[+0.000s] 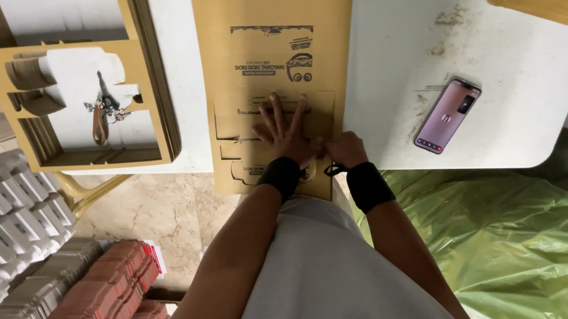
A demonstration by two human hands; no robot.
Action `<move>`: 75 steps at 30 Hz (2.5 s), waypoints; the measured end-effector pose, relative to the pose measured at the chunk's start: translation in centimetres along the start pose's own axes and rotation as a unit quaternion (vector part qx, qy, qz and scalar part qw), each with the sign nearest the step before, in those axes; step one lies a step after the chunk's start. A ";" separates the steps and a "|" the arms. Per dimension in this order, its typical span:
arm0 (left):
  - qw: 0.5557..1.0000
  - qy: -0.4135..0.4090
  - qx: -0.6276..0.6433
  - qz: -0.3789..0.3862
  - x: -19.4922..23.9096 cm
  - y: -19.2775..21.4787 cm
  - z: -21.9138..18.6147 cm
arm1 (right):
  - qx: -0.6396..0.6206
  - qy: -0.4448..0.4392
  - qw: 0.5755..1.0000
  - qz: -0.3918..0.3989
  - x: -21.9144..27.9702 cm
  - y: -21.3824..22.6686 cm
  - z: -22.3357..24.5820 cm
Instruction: A person is manually punching out pre-cut shapes from cardboard sheets on a white table in a factory setting.
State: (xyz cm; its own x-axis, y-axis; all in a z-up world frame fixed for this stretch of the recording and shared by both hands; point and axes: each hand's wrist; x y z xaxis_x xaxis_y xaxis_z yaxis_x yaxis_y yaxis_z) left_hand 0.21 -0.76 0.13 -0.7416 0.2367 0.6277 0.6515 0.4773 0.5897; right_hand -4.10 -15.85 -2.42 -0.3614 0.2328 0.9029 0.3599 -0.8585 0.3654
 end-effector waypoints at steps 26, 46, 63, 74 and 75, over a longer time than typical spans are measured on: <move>0.995 -0.001 -0.059 0.080 -1.0 -0.5 1.5 | -0.201 -0.037 0.978 -0.048 -5.3 -3.7 -3.8; 0.994 -0.007 -0.004 0.110 -0.6 1.5 1.1 | -0.060 -0.010 0.982 -0.179 -3.3 1.4 0.7; 0.983 0.065 0.162 -0.054 -4.2 6.9 -4.2 | -0.061 0.071 0.994 -0.048 -3.8 6.9 6.1; 0.987 0.111 0.099 -0.054 -5.5 5.4 -3.8 | -0.034 0.063 0.980 -0.188 -2.3 3.4 8.8; 0.986 0.112 0.112 -0.043 -5.3 6.1 -4.4 | -0.047 0.058 0.976 -0.204 -2.0 3.2 9.1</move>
State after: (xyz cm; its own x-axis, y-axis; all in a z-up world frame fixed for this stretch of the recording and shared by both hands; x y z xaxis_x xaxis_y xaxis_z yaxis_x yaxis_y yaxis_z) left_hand 8.82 -2.80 2.66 -0.7230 0.0061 0.6908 0.5170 0.6680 0.5352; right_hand 5.58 -14.92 -1.02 -0.5558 0.5151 0.6525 0.0867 -0.7447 0.6617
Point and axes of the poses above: each hand's wrist, its own x-axis away from the middle knuckle, its own y-axis out of the back of the hand, z = x × y, and after that the axes turned 6 degrees about x, right-handed
